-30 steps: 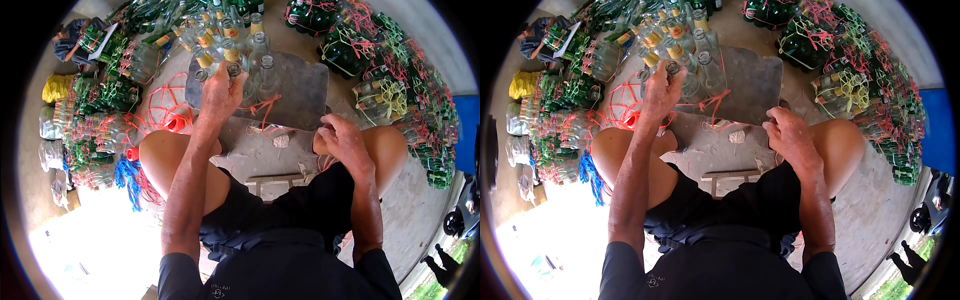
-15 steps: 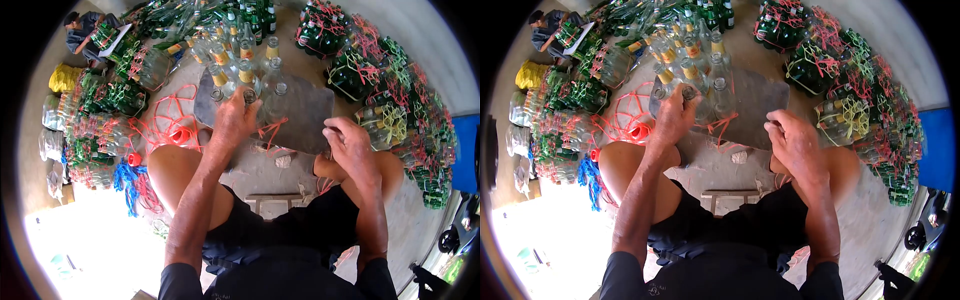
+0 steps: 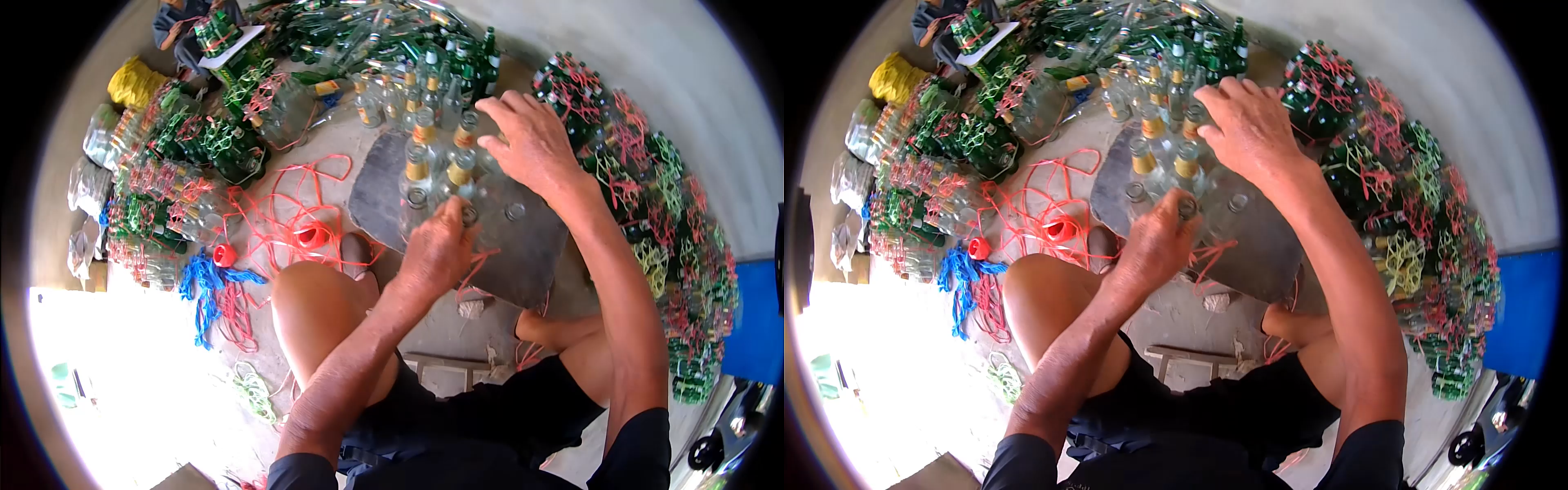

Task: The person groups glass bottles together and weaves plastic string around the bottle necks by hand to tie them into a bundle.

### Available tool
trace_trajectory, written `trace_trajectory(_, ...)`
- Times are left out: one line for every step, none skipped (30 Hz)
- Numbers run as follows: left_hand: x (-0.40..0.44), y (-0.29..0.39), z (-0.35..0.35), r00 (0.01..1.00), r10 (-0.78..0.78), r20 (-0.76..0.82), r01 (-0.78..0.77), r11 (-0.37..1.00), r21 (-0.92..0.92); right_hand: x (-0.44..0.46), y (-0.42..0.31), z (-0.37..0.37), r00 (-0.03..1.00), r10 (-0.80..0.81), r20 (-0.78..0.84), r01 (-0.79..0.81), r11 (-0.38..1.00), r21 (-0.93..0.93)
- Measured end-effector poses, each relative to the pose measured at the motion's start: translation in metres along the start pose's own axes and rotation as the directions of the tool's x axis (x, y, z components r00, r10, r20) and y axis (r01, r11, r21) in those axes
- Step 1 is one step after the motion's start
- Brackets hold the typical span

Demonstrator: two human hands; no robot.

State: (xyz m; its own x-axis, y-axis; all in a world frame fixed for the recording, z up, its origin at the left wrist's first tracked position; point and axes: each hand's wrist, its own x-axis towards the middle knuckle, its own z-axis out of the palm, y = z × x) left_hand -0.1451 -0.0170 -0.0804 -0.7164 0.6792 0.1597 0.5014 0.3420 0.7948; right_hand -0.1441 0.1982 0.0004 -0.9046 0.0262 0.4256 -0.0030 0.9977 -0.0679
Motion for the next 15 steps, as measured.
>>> trace_trajectory(0.0,0.001,-0.002,1.0,-0.001,0.006,0.001,1.0,0.003,0.007,0.002,0.01,0.999,-0.003,0.039,0.003,1.0,-0.015)
trace_trajectory(0.0,0.002,-0.003,1.0,-0.002,0.013,0.002,1.0,0.005,0.013,0.004,0.02,0.997,-0.004,0.078,0.006,0.999,-0.031)
trace_trajectory(0.0,0.003,-0.005,1.0,-0.004,0.022,0.004,1.0,0.007,0.017,0.007,0.03,0.993,-0.002,0.119,0.008,0.999,-0.047)
trace_trajectory(0.0,0.006,-0.009,0.998,-0.031,0.056,0.031,1.0,0.007,0.021,0.009,0.039,0.996,-0.027,0.081,0.027,1.0,0.003)
trace_trajectory(0.0,0.005,-0.009,0.998,-0.028,0.049,0.028,1.0,0.004,0.024,0.013,0.047,0.994,-0.025,0.107,0.023,1.0,0.019)
trace_trajectory(0.0,0.003,-0.008,0.999,-0.024,0.043,0.024,1.0,0.001,0.027,0.014,0.052,0.991,-0.021,0.134,0.017,0.999,0.035)
trace_trajectory(0.0,0.002,-0.008,0.999,-0.021,0.039,0.021,1.0,-0.003,0.03,0.016,0.057,0.986,-0.017,0.163,0.009,0.999,0.05)
trace_trajectory(-0.001,0.001,-0.007,0.998,-0.026,0.049,0.026,1.0,-0.009,0.032,0.018,0.062,0.987,-0.029,0.156,0.012,0.994,0.112)
trace_trajectory(-0.001,0.002,-0.008,0.998,-0.031,0.05,0.032,0.999,-0.017,0.035,0.016,0.063,0.98,0.0,0.199,-0.022,0.994,0.108)
trace_trajectory(-0.002,0.002,-0.01,0.998,-0.035,0.052,0.036,0.999,-0.026,0.038,0.014,0.061,0.97,0.031,0.241,-0.057,0.993,0.101)
trace_trajectory(-0.001,0.002,-0.01,0.998,-0.038,0.054,0.04,0.999,-0.036,0.04,0.014,0.06,0.957,0.062,0.283,-0.091,0.992,0.091)
trace_trajectory(-0.001,0.001,-0.011,0.998,-0.037,0.056,0.039,0.998,-0.044,0.041,0.013,0.059,0.953,0.069,0.295,-0.101,0.99,0.095)
trace_trajectory(-0.002,0.0,-0.011,0.998,-0.036,0.059,0.039,0.998,-0.051,0.042,0.012,0.058,0.949,0.077,0.306,-0.113,0.989,0.099)
trace_trajectory(-0.002,0.0,-0.011,0.998,-0.032,0.061,0.036,0.998,-0.057,0.043,0.012,0.057,0.945,0.086,0.315,-0.124,0.987,0.102)
trace_trajectory(-0.002,-0.001,-0.011,0.998,-0.03,0.052,0.034,0.997,-0.067,0.045,0.011,0.058,0.943,0.096,0.317,-0.13,0.988,0.086)
